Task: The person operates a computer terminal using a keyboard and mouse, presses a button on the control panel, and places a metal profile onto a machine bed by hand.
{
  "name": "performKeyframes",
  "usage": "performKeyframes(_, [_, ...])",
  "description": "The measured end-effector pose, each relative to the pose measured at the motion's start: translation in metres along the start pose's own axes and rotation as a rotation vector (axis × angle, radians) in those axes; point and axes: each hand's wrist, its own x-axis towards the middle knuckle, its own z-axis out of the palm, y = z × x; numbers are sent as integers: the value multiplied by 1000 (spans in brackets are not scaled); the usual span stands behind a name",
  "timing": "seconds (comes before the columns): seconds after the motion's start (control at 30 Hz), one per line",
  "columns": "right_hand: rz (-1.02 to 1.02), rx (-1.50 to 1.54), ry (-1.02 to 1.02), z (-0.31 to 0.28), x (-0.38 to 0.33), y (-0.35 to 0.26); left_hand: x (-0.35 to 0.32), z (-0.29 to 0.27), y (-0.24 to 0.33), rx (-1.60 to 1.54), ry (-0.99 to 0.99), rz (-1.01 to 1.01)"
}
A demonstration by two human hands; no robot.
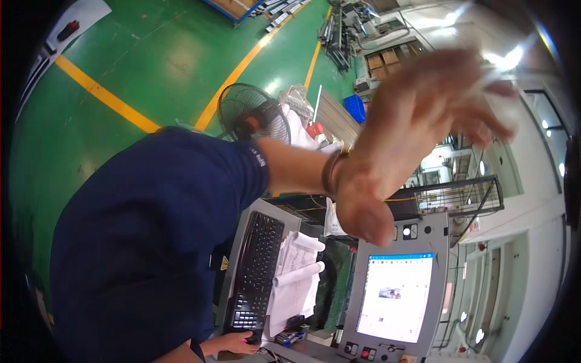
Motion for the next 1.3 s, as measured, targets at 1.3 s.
performKeyframes(1.3, [162, -39, -262, -14, -18, -7, -356, -198, 318, 594, -1028, -1568])
